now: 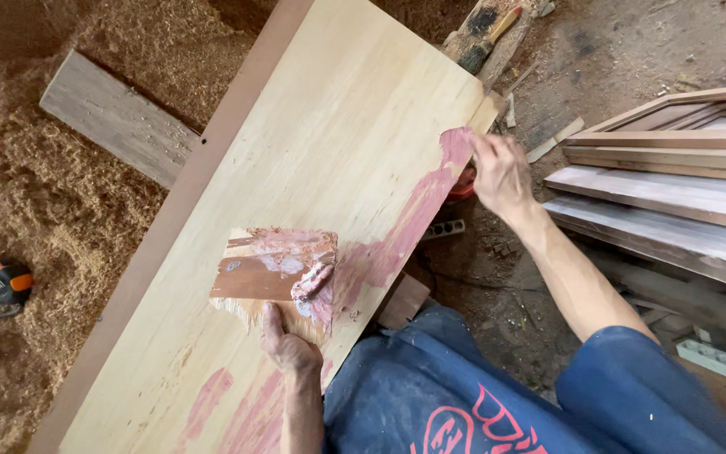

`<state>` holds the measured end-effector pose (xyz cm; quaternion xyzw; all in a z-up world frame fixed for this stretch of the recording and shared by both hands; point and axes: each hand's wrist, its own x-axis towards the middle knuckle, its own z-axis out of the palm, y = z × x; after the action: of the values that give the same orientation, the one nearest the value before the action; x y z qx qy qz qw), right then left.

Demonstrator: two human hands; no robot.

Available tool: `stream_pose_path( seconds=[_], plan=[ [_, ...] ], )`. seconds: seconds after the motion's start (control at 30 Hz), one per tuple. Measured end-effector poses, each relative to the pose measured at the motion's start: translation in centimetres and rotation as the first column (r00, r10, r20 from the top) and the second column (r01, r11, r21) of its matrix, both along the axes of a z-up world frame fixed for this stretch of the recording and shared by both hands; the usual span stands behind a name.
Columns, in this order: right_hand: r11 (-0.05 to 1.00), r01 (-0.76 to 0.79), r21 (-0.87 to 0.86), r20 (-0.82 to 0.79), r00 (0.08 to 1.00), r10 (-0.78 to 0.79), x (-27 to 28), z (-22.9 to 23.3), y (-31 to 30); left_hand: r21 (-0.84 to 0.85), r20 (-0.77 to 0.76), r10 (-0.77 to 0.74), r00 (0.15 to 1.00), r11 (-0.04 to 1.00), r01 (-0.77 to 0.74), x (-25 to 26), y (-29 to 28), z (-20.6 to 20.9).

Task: The person scoops pink wood filler from a bucket onto a wooden spreader, then uses a small piece of wood to rub the filler into the surface of a large plank. The person repeatedly applies and rubs the filler along the plank's surface.

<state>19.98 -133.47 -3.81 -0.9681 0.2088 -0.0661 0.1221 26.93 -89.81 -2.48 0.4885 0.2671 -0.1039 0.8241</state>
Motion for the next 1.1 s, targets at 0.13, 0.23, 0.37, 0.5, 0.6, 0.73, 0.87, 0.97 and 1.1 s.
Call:
stream_pose_path(
  seconds=[0.13, 0.23, 0.37, 0.5, 0.6, 0.73, 0.87, 0.97, 1.1],
  plan=[
    [0.995, -0.08, -0.051, -0.034, 0.996, 0.079, 4.4, -0.6, -2.0, 0.01, -0.017, -0.02, 1.0, 1.0, 0.02, 0.1, -0.3, -0.1],
    [0.996, -0.074, 0.038, -0.135, 0.988, 0.079, 3.0, -1.1, 1.3, 0.001, -0.036, -0.026, 0.999, 1.0, 0.026, 0.0, -0.7, 0.0],
    [0.96, -0.28, 0.001, -0.068, 0.958, 0.279, -1.2, 0.3, 5.7, 0.024, -0.043, -0.025, 0.999, 0.999, 0.026, 0.0, -1.6, 0.2],
    [0.934, -0.289, 0.209, -0.067, 0.949, 0.309, -0.4, 1.6, 1.2, 0.026, -0.001, -0.032, 0.999, 0.999, 0.032, 0.3, -1.7, 0.2],
    [0.969, -0.235, -0.08, 0.097, 0.965, 0.242, 2.0, 1.5, -5.8, 0.05, -0.015, -0.019, 1.0, 0.999, 0.02, 0.0, -0.6, -0.4],
    [0.978, -0.172, -0.116, 0.077, 0.98, 0.181, 3.5, -1.2, -7.1, 0.092, -0.041, -0.023, 0.999, 0.995, 0.026, -0.6, 0.4, -1.4],
    [0.981, -0.19, -0.026, -0.108, 0.976, 0.187, 0.8, -2.1, -2.1, 0.011, -0.096, 0.016, 0.995, 1.0, -0.015, -1.8, 1.0, -2.4],
    [0.982, -0.166, 0.087, -0.049, 0.984, 0.17, 0.2, -0.4, 0.2, -0.011, -0.09, 0.038, 0.995, 0.999, -0.039, -1.4, 0.3, -3.0],
    [0.989, -0.129, -0.067, -0.05, 0.991, 0.125, 1.7, 2.4, 4.9, 0.004, -0.001, 0.042, 0.999, 0.999, -0.042, -1.4, 0.2, -2.3]
  ],
)
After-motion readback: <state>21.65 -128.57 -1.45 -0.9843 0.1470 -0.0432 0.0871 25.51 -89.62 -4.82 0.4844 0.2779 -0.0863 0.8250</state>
